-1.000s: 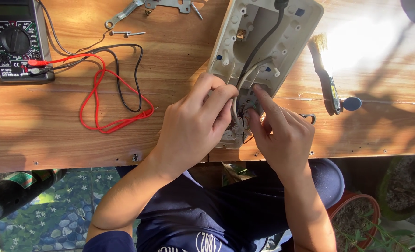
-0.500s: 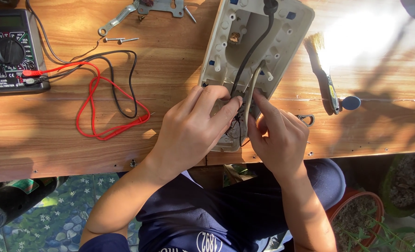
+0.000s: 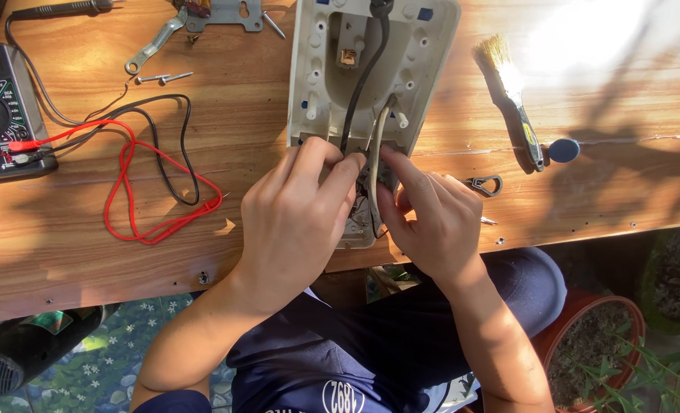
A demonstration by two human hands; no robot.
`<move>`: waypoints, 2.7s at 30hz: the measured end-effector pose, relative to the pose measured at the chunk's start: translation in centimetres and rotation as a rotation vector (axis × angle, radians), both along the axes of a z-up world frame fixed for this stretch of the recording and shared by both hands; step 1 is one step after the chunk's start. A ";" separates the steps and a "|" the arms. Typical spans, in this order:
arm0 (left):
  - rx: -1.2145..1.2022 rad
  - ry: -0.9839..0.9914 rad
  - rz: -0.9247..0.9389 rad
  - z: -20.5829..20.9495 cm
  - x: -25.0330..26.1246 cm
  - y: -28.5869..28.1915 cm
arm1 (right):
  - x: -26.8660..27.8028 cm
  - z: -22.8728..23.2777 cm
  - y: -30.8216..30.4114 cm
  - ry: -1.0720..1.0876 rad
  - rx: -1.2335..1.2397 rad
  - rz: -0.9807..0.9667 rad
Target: The person uses a screwdriver to loosen and tighten screws on a disassembled white plastic appliance casing. They then connect wires to a small metal component inside the casing and secure the connections.
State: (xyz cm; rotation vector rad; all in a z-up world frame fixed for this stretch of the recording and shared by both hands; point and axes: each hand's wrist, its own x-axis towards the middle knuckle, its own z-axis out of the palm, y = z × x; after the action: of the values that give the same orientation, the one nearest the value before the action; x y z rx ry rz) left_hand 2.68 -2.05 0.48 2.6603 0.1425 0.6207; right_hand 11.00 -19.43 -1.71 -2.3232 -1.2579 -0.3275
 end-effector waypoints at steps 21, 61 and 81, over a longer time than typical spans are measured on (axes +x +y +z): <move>0.151 -0.095 -0.173 0.4 -0.3 1.2 | -0.6 -0.3 0.6 -0.080 0.027 -0.036; -0.011 0.070 -0.016 0.3 -0.9 -0.4 | -0.6 0.2 0.7 -0.083 -0.004 -0.030; -0.047 0.277 0.071 0.2 0.6 -1.4 | -0.3 -0.2 0.3 -0.086 0.046 -0.049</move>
State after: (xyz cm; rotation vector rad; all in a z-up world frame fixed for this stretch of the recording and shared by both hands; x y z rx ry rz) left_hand 3.25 -3.45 0.71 2.6924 0.3262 0.2634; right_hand 10.74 -19.12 -1.93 -2.3254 -1.2225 -0.4729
